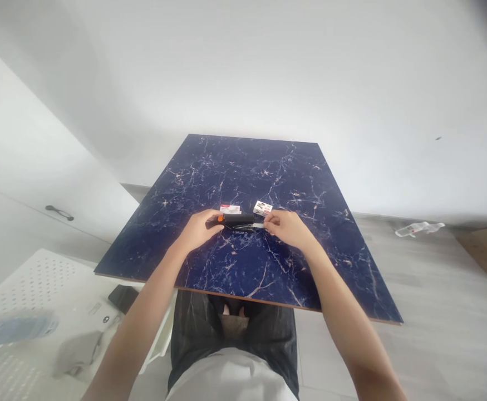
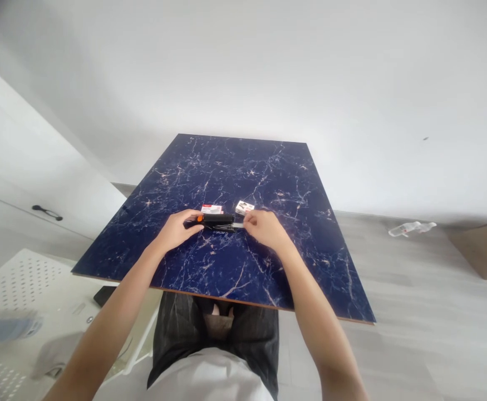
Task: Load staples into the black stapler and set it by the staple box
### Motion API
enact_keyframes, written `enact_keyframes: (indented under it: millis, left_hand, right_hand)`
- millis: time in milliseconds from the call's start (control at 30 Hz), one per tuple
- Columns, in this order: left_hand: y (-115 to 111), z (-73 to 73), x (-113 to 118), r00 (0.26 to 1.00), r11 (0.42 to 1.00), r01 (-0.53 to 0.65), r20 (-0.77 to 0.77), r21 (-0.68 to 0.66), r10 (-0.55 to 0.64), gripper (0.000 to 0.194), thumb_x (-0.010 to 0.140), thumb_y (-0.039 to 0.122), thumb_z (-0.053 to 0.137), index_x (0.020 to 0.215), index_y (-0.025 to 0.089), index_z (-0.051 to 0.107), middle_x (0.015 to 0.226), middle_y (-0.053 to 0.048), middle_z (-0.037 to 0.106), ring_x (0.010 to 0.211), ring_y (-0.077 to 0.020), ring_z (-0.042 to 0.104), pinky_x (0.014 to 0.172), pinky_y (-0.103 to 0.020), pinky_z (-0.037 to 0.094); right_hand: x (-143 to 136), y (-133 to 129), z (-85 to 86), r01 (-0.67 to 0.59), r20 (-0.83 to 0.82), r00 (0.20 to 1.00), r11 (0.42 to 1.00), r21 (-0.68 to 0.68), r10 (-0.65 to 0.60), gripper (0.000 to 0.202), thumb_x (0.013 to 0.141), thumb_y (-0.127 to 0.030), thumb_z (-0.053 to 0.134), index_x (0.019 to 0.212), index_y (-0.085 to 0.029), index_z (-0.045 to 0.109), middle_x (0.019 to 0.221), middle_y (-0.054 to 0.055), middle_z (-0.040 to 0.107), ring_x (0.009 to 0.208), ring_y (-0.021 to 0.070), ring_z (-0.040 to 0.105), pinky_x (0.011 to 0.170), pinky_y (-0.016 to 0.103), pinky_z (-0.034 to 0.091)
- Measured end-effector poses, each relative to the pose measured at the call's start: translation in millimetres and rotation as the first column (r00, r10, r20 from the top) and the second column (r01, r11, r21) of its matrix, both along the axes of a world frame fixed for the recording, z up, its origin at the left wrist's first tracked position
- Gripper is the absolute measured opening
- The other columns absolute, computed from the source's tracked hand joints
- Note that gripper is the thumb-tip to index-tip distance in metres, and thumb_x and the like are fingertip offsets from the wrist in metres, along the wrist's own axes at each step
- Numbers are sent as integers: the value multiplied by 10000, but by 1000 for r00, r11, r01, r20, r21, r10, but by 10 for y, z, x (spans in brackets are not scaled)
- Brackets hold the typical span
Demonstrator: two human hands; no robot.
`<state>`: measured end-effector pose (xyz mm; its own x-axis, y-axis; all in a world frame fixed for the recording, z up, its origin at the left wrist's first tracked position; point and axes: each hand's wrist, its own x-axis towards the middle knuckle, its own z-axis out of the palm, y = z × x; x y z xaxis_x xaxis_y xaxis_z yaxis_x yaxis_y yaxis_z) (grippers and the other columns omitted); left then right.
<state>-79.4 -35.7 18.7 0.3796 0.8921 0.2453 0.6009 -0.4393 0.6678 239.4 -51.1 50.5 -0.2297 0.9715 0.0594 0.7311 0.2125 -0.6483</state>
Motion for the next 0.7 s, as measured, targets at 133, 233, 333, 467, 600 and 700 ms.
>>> enact_keyframes:
  millis: [133,233,333,467,600,700]
  left_hand:
    - [0,-8,7,1000,999,27,7,-20,-27,413,905,307,728,1312,286,657,1288,-52,714,1141,-258,707,1032,-436,556]
    - [10,-28,10,1000,999,31,7,-41,-31,458,894,298,735,1343,294,643,1301,-54,713,1167,-268,701,1050,-455,552]
    - [20,-53,14,1000,998,14,6,-59,-14,467,891,294,736,1349,298,645,1319,-54,713,1205,-284,689,1067,-471,547]
    - [22,-64,20,1000,996,12,29,-93,-10,477,882,295,747,1349,298,649,1329,-52,709,1181,-275,704,1068,-461,555]
    - [17,-53,26,999,993,11,44,-117,-6,475,875,307,759,1338,298,657,1331,-53,706,1153,-270,718,1044,-456,576]
    - [17,-49,30,999,992,3,47,-123,3,461,869,319,767,1318,291,669,1313,-61,716,1139,-280,725,1028,-469,587]
  right_hand:
    - [-29,-9,-10,157,58,985,985,68,-161,81,855,-207,637,847,-244,710,875,22,785,805,218,727,778,305,507]
    - [-21,-10,-24,191,65,979,980,50,-194,77,853,-210,638,849,-245,706,898,33,790,818,228,731,783,316,513]
    - [-81,-27,-56,189,-3,982,982,14,-189,65,849,-222,650,850,-256,705,870,11,789,831,224,744,809,319,524]
    - [-197,-57,-123,200,-119,973,980,3,-198,65,855,-229,643,833,-257,697,891,2,792,888,218,758,848,319,536]
    - [-226,-77,-180,199,-213,957,980,-1,-195,179,839,-164,617,976,-258,682,1050,8,794,870,196,761,847,317,551]
    - [-263,-93,-209,190,-211,959,982,-7,-187,287,829,-124,580,1072,-258,654,1108,33,781,782,195,756,786,331,571]
